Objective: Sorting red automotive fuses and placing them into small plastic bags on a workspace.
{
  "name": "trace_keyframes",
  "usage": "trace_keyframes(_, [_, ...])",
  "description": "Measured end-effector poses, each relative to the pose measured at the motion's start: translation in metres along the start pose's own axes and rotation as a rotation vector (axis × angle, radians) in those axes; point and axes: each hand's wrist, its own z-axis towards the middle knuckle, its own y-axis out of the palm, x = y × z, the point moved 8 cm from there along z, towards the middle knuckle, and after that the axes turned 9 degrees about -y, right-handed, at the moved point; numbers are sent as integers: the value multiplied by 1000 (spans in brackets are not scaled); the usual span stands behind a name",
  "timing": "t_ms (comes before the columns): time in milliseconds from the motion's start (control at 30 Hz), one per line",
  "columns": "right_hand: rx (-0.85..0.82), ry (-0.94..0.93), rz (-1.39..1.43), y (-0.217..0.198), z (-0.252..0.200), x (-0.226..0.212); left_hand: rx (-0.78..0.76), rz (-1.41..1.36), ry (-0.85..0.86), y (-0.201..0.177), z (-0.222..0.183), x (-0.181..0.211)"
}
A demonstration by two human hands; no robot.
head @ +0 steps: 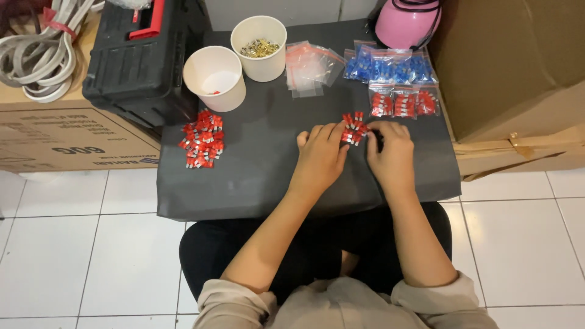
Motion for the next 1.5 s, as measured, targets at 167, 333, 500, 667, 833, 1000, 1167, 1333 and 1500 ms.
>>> trace_keyframes(167, [-12,38,98,-6,9,-8,-16,-79,-6,-12,9,-9])
trace_keyframes(333, [-67,59,155,-7,16,-14,-95,-71,27,4,25,-24])
trace_keyframes(500, [-58,31,180,-2,19,-8,-155,-94,134,-4,35,-17])
trace_keyframes(667, [-86,-91,120,11,54,4,31,-18,116,-31,78,-53])
trace_keyframes(833, [-109,-273,39,65,116,26,149,119,137,-50,115,-62])
trace_keyframes(1000, [-349,-103,-294,125,156,76,282,146,193,-43,131,-73])
trace_keyframes(1167, [-386,-77,-337,149,159,78,277,188,182,-40,127,-70])
trace_keyframes(1333, [-380,-99,-277,156,155,66,196,203,74,-19,134,-91])
trace_keyframes(1500, [-313,-165,-121,149,163,50,156,87,-14,-32,130,-95])
